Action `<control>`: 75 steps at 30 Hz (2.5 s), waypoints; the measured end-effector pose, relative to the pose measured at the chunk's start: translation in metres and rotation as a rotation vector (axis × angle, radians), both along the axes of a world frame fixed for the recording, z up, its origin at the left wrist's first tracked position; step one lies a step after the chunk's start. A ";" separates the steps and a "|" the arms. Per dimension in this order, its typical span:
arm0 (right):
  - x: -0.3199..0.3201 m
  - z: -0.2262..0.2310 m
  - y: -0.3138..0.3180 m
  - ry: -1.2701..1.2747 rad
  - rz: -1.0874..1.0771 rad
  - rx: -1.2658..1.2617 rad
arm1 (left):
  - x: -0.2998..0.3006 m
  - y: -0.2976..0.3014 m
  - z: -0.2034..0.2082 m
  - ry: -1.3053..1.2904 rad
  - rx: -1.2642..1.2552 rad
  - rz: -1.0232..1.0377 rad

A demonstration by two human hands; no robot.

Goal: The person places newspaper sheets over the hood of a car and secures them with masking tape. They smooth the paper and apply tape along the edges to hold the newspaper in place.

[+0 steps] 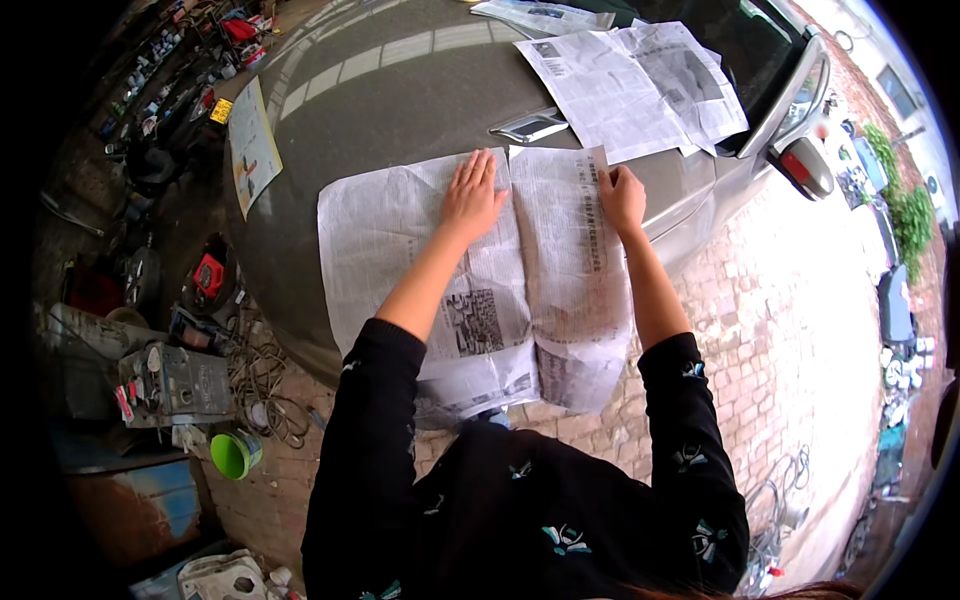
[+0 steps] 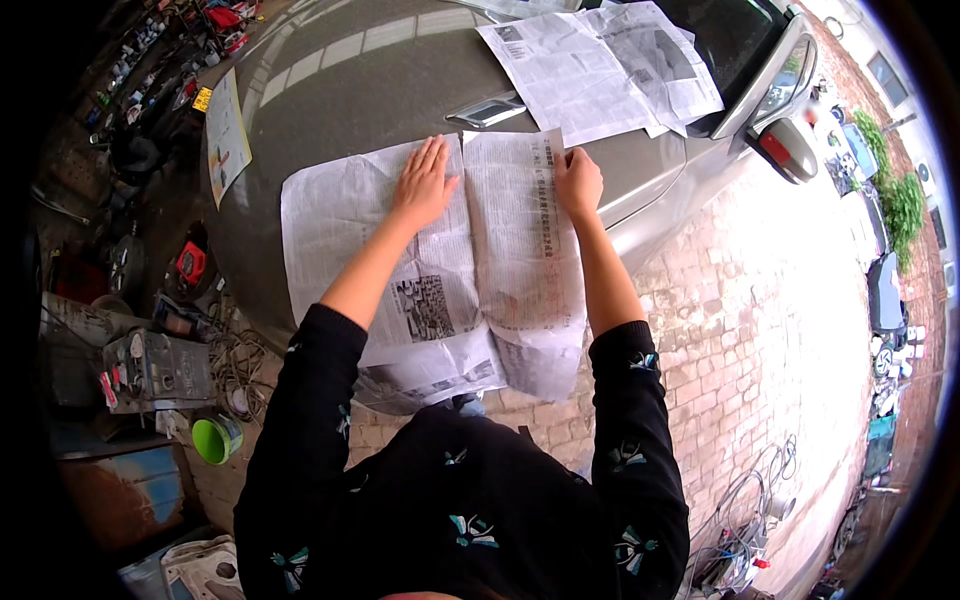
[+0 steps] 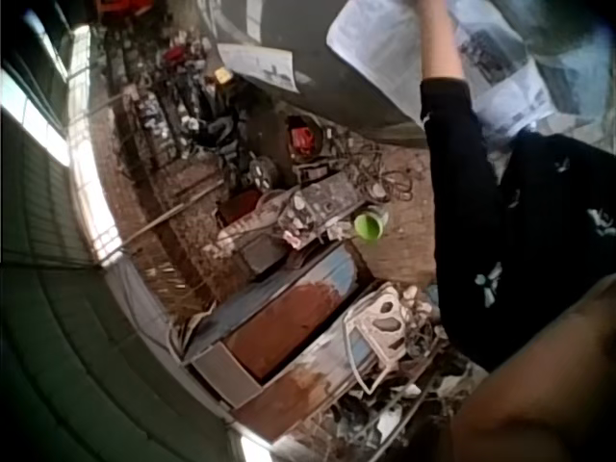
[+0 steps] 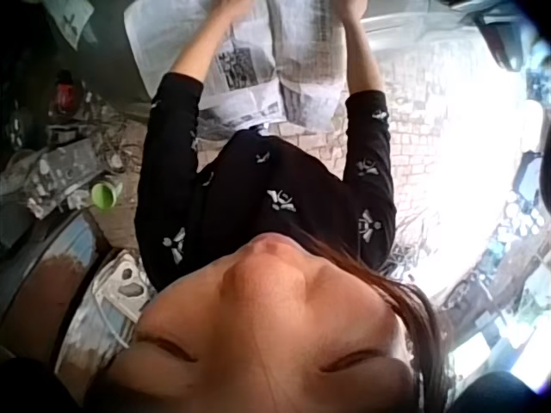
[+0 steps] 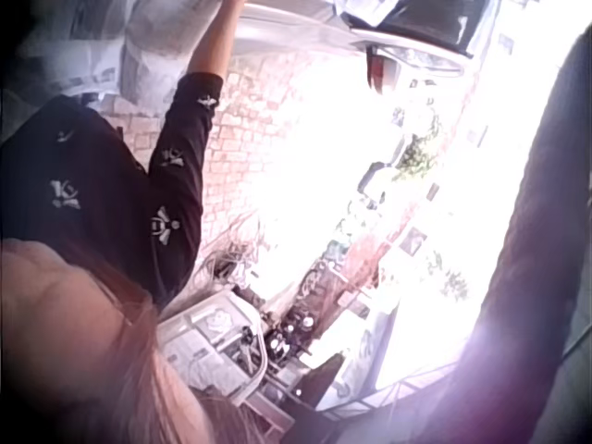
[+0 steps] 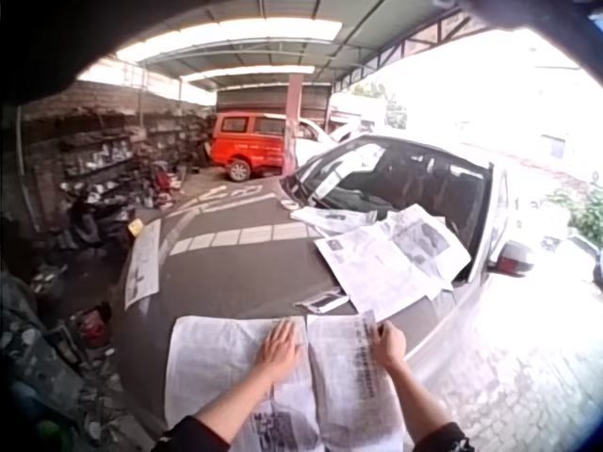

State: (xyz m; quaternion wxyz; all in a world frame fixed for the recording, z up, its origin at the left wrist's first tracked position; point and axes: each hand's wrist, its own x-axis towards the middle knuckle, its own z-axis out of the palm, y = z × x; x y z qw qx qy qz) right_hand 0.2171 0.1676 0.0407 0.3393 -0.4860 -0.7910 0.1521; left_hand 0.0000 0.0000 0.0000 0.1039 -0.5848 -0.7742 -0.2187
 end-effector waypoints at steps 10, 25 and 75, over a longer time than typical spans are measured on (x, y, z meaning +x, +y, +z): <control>0.003 -0.020 -0.021 -0.065 -0.046 0.040 | 0.032 -0.061 -0.009 -0.012 -0.094 0.030; 0.054 -0.015 -0.041 -0.029 0.113 -0.290 | 0.034 -0.061 -0.007 -0.047 -0.053 0.003; 0.052 0.006 -0.034 -0.080 0.086 -0.117 | 0.112 -0.112 -0.011 -0.116 0.064 0.077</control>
